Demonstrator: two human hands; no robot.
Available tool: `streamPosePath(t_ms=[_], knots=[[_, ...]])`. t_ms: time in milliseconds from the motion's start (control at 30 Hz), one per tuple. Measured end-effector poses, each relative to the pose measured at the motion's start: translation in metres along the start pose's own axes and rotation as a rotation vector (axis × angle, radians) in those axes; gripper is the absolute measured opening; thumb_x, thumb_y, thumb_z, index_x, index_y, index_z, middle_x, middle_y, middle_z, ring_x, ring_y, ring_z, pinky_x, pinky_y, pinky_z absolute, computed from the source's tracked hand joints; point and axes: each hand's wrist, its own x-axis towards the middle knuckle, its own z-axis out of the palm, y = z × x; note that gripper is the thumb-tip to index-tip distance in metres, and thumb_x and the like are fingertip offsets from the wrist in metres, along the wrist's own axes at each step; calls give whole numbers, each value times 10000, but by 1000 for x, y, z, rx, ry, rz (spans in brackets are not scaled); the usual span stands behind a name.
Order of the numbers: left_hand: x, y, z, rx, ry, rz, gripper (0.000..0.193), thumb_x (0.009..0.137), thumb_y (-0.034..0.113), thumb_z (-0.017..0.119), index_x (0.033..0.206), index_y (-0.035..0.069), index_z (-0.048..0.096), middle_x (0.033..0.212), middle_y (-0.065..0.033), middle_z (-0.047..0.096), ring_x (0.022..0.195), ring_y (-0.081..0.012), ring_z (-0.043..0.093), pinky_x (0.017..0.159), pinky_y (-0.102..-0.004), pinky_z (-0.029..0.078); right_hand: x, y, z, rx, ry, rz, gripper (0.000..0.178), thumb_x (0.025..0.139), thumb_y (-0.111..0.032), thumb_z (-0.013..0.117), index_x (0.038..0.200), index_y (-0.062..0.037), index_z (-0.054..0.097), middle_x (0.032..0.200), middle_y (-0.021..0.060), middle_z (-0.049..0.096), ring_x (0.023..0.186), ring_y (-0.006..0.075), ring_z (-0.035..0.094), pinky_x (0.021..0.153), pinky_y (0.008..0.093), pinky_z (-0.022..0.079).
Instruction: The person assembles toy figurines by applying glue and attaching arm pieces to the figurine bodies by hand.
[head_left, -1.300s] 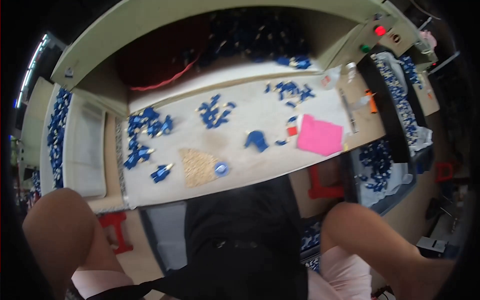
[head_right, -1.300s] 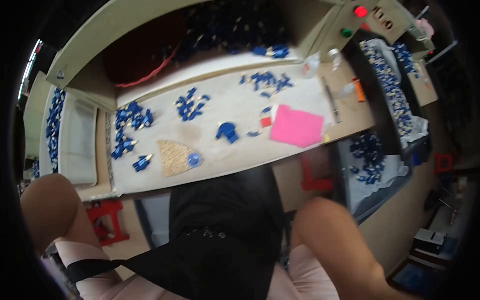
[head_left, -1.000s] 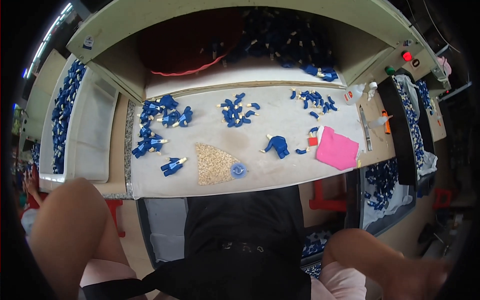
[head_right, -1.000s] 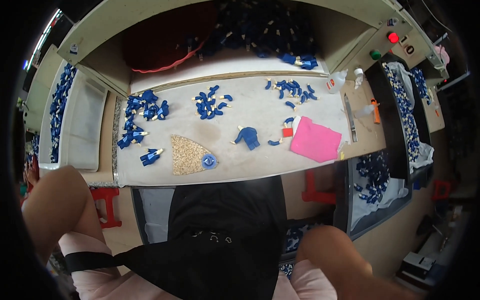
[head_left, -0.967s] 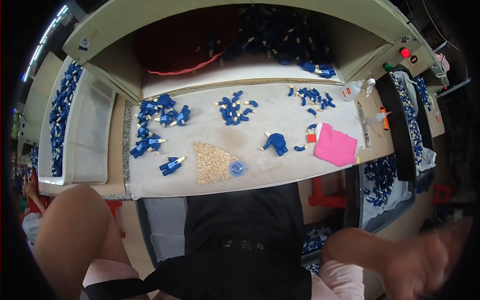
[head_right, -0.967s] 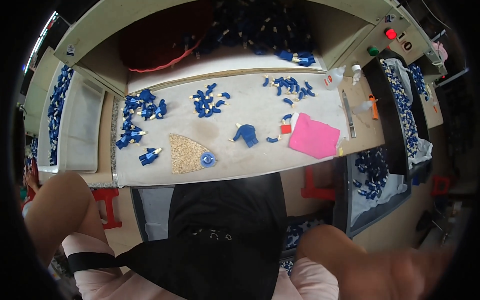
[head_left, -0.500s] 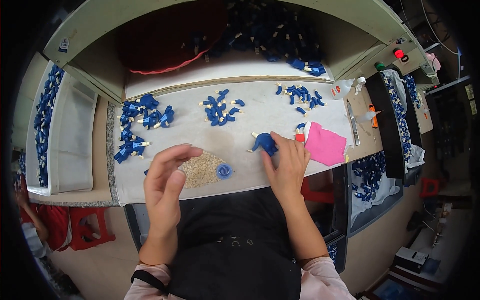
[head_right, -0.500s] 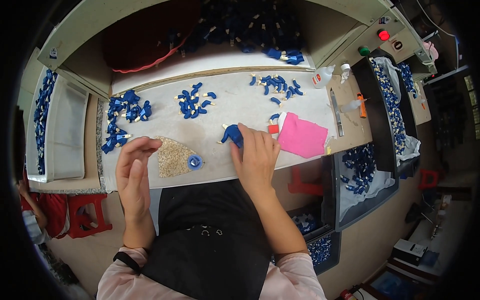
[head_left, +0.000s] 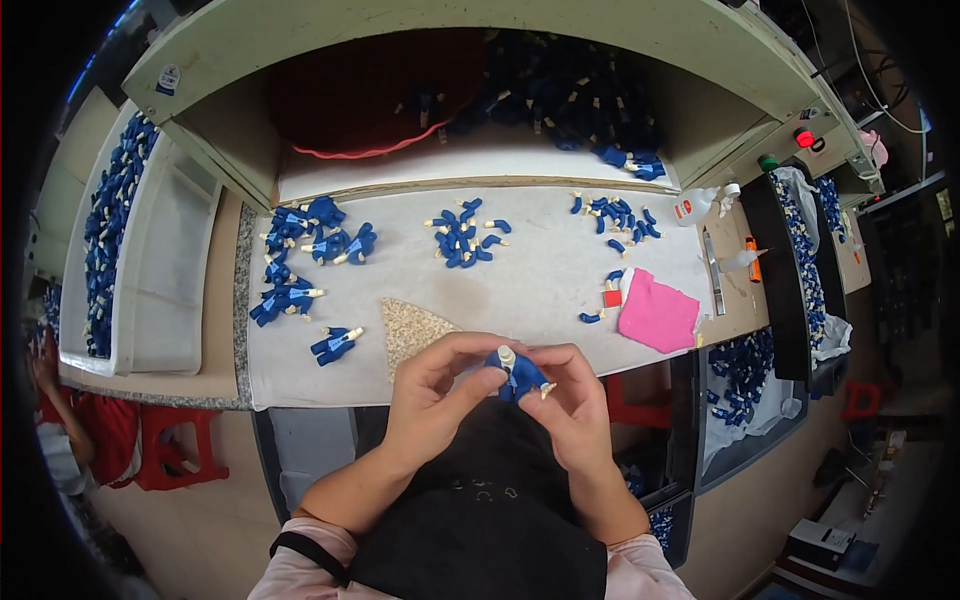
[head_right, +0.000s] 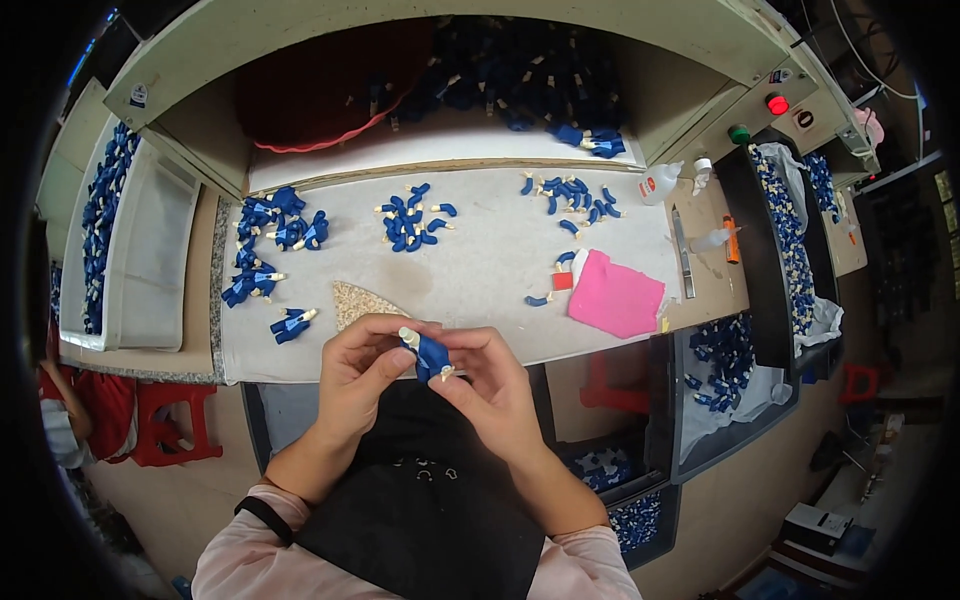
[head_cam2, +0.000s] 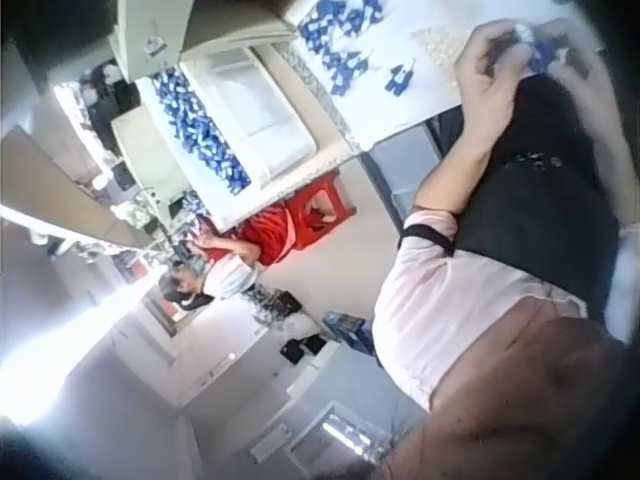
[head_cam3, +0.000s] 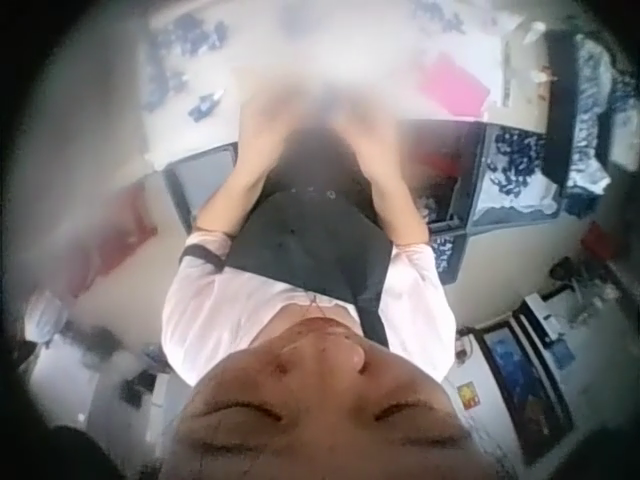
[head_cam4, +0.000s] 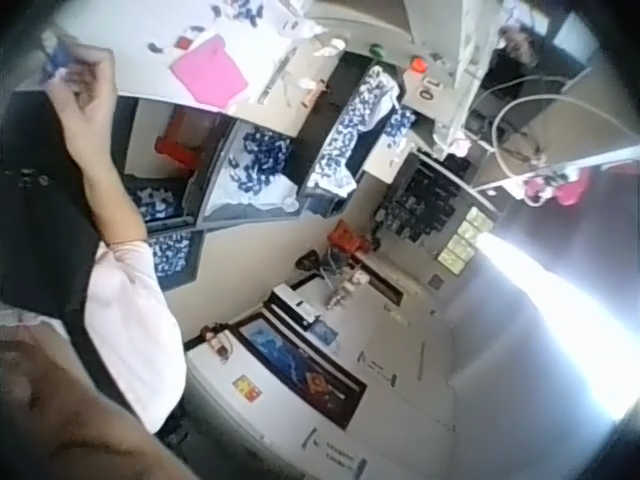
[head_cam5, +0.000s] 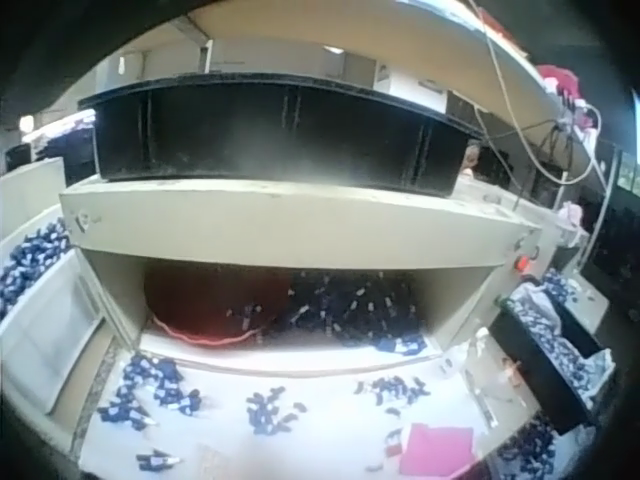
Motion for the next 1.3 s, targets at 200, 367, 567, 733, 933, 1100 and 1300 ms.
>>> streamPosePath(t_ms=[200, 367, 567, 733, 933, 1100, 1300], knots=[[-8, 0, 3, 38, 122, 13, 244, 812, -23, 560, 1052, -29, 519, 967, -84, 592, 896, -125, 568, 766, -223, 450, 1, -15, 7, -924, 133, -614, 321, 659, -20, 706, 948, 26, 575, 823, 132, 591, 675, 192, 580, 610, 261, 462], [-12, 0, 5, 97, 125, 2, 244, 804, -26, 568, 1044, -22, 523, 966, -77, 591, 895, -113, 567, 787, -226, 441, 2, -15, 10, -980, 151, -637, 214, 663, 49, 657, 868, 25, 603, 746, 109, 603, 608, 165, 580, 556, 236, 455], [-13, 0, 6, 66, 106, -10, 241, 804, -21, 570, 1041, -20, 524, 960, -67, 585, 906, -112, 563, 794, -229, 436, -3, -14, 12, -904, 184, -508, 170, 696, 83, 599, 865, 70, 599, 790, 120, 614, 704, 150, 568, 647, 220, 435], [-14, 0, 6, 74, 111, -19, 243, 807, -13, 570, 1046, -19, 525, 964, -64, 577, 902, -113, 562, 794, -235, 435, -4, -13, 10, -866, 174, -472, 172, 702, 90, 593, 873, 74, 595, 785, 116, 609, 706, 143, 564, 644, 213, 433], [-14, 0, 5, 167, 124, 44, 244, 794, -26, 577, 1036, -20, 541, 957, -69, 577, 893, -120, 565, 782, -242, 454, 0, -16, 11, -897, 136, -487, 171, 697, 86, 606, 865, 60, 591, 779, 108, 608, 681, 125, 561, 624, 200, 432], [-17, -2, 7, 271, 148, 116, 244, 781, -39, 583, 1024, -30, 559, 945, -82, 586, 861, -130, 576, 748, -242, 475, -5, -19, 17, -1132, 167, -577, 178, 670, 38, 655, 833, 7, 590, 669, 90, 579, 517, 170, 565, 476, 250, 442], [-19, -3, 5, 361, 131, 82, 232, 776, -36, 590, 1006, -33, 564, 945, -95, 588, 852, -138, 578, 745, -245, 477, -6, -21, 15, -1174, 138, -531, 166, 679, 31, 656, 829, 6, 589, 648, 83, 570, 498, 156, 559, 463, 242, 440]])
